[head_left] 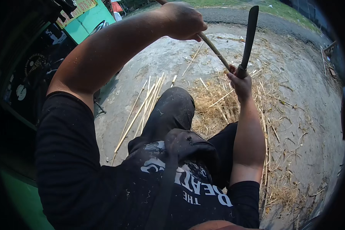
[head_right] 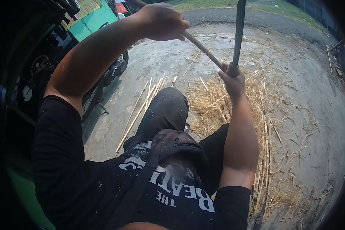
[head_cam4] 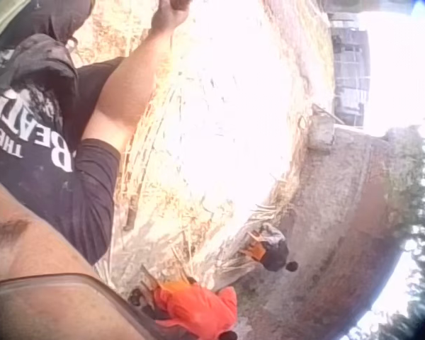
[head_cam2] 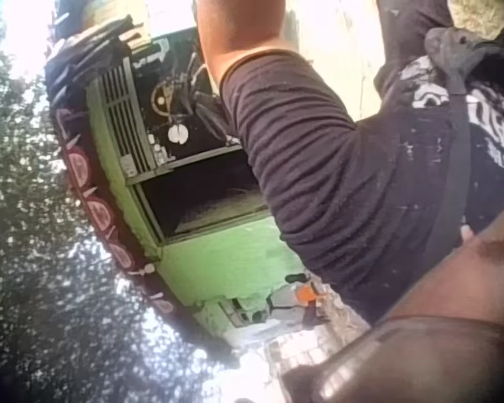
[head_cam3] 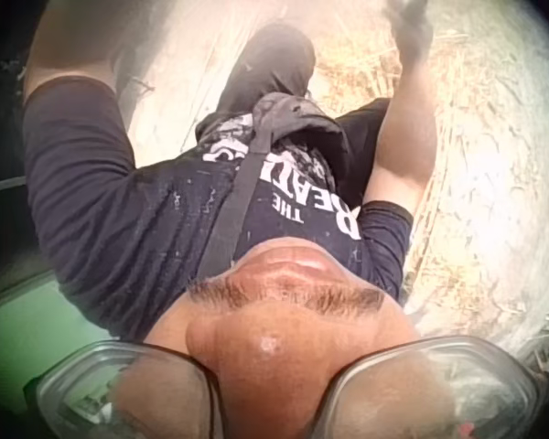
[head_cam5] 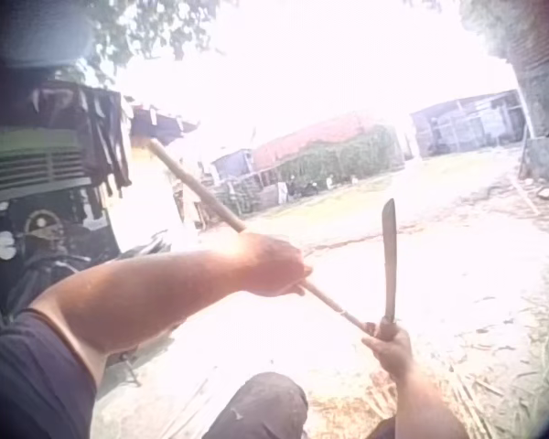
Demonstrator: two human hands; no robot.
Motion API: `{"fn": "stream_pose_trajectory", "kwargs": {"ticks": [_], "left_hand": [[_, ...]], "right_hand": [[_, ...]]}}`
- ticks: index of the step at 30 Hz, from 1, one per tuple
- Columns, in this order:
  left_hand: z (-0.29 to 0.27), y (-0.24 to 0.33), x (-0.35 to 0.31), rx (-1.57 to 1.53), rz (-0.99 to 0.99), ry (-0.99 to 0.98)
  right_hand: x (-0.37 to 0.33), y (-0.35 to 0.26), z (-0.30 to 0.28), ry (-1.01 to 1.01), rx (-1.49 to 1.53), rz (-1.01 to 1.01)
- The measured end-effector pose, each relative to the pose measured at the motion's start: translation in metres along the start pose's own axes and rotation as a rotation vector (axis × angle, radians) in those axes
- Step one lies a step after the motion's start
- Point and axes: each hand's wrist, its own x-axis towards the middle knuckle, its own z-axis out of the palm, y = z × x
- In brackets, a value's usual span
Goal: The person strips the outer layer from bamboo canes using a blade, holding a bundle of canes and drawing the blade down a single cane at a time.
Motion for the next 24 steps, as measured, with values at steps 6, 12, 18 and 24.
{"fn": "stream_pose_trajectory", "kwargs": {"ticks": [6,12,18,24], "left_hand": [[-0.003,-0.002,0.01,0.062,0.166,0.272],[0.0,-0.005,0.019,0.035,0.16,0.254],[0.025,-0.013,0.013,0.074,0.132,0.377],[0.089,-0.026,0.003,0.112,0.198,1.095]], "right_hand": [[0.004,-0.005,-0.003,0.108,-0.087,-0.088],[0.009,-0.002,-0.005,0.151,-0.144,-0.069],[0.009,0.009,0.013,0.234,-0.45,-0.298],[0.027,-0.013,0.041,0.366,-0.836,-0.513]]}}
